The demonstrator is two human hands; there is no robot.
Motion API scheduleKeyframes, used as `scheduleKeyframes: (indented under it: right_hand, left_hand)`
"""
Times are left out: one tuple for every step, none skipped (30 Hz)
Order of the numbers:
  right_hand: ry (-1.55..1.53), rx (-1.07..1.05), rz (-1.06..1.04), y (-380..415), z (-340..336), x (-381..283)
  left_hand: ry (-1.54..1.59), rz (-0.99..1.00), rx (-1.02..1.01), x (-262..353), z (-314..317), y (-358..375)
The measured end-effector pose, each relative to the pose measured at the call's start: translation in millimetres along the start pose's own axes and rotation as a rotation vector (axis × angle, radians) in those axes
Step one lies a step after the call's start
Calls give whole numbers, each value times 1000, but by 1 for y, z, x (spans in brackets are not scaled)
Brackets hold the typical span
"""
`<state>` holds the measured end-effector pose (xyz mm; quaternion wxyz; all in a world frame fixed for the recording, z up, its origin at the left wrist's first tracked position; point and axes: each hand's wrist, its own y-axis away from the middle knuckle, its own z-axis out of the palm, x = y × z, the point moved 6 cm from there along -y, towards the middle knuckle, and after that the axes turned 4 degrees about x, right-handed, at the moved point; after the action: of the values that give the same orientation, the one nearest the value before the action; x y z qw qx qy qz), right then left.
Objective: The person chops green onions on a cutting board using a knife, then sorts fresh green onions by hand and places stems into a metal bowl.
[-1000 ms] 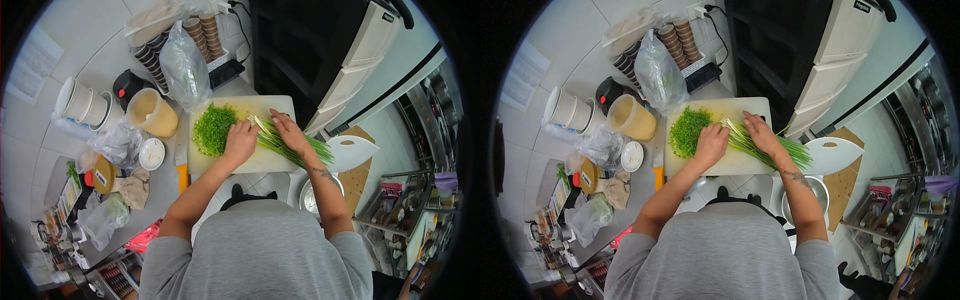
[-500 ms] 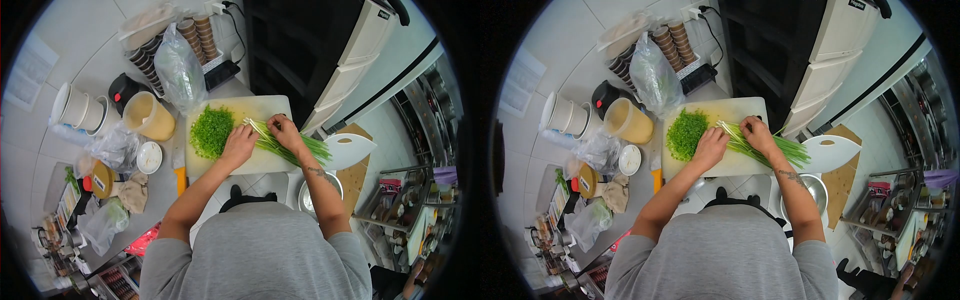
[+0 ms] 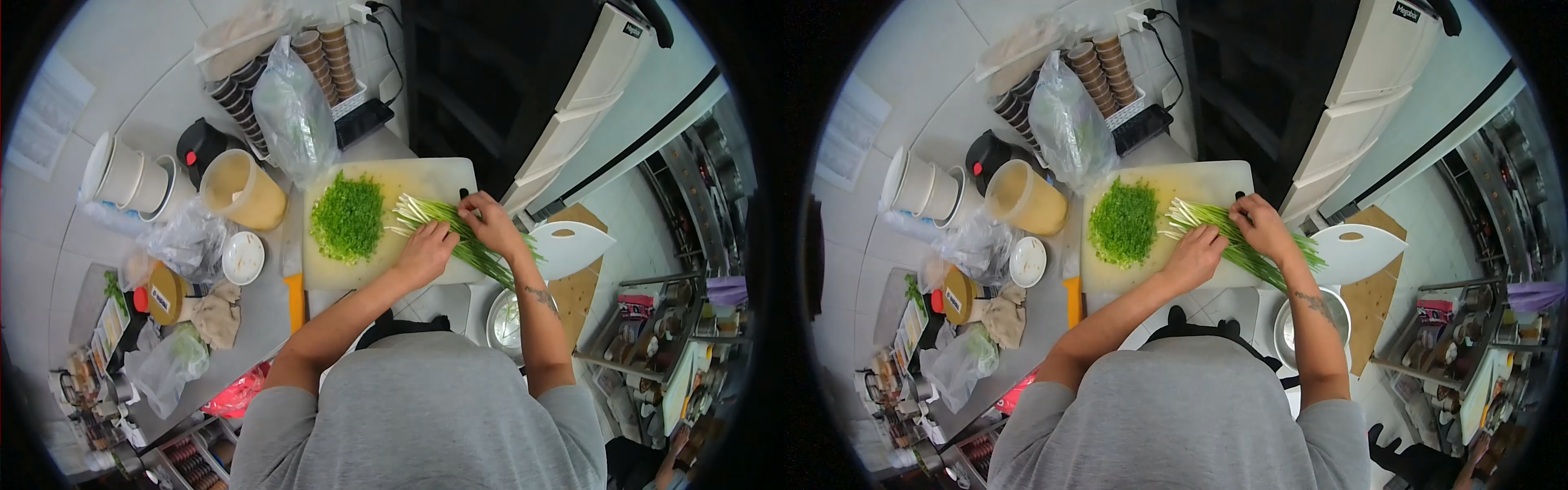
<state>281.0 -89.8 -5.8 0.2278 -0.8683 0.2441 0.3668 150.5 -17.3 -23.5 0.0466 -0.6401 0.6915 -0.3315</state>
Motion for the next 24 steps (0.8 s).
scheduleKeyframes:
  right_hand:
    - [45, -26, -39, 7, -6, -5]
    - [99, -35, -53, 14, -13, -9]
    - [152, -46, -68, 21, -19, -13]
    - [205, -57, -82, 26, -23, -18]
    - [248, -72, -70, 31, -26, -20]
    - [292, -88, -56, 36, -29, -21]
    - [337, -104, -39, 39, -31, -20]
    - [322, -74, -50, 38, -30, -22]
    - [307, -43, -61, 35, -26, -25]
    - [292, -10, -73, 32, -21, -28]
    - [335, 14, -111, 29, -15, -33]
    - [377, 38, -150, 27, -7, -38]
    - [417, 61, -189, 26, 2, -43]
    - [478, 31, -172, 25, 14, -44]
    - [540, 2, -155, 26, 26, -45]
    - [601, -28, -139, 27, 36, -43]
    - [642, -13, -155, 26, 45, -37]
    - [614, -36, -137, 26, 50, -30]
    - [586, -58, -120, 23, 53, -24]
    - [559, -82, -104, 21, 54, -17]
    - [526, -121, -114, 16, 56, -12]
    - [494, -158, -121, 10, 56, -7]
    - [462, -194, -126, 8, 57, -4]
    - [448, -192, -120, 8, 56, -5]
  left_hand:
    - [24, -8, -13, 0, -1, -1]
    - [48, -18, -28, -1, -3, 0]
    - [71, -28, -42, -2, -4, 2]
    - [102, -33, -59, -3, -5, 5]
    - [133, -36, -76, -4, -5, 8]
    - [164, -40, -93, -6, -5, 11]
    - [170, -28, -93, -6, -5, 12]
    - [173, -17, -92, -6, -5, 14]
    - [176, -5, -91, -6, -7, 15]
    - [158, -33, -63, -9, -11, 14]
    - [139, -60, -36, -14, -16, 11]
    - [118, -88, -9, -20, -23, 7]
    - [84, -144, -97, -31, -29, 4]
    - [14, -145, -96, -36, -38, -2]
    - [-58, -146, -95, -41, -47, -7]
    - [-129, -147, -92, -45, -52, -11]
    - [-127, -142, -154, -51, -48, -10]
    - [-126, -139, -216, -56, -44, -8]
    - [-126, -137, -277, -61, -40, -7]
    - [-112, -150, -339, -68, -35, -7]
    - [-96, -162, -402, -71, -32, -10]
    - [-79, -172, -467, -74, -28, -12]
    - [-82, -177, -482, -77, -25, -13]
    - [-85, -180, -497, -79, -21, -14]
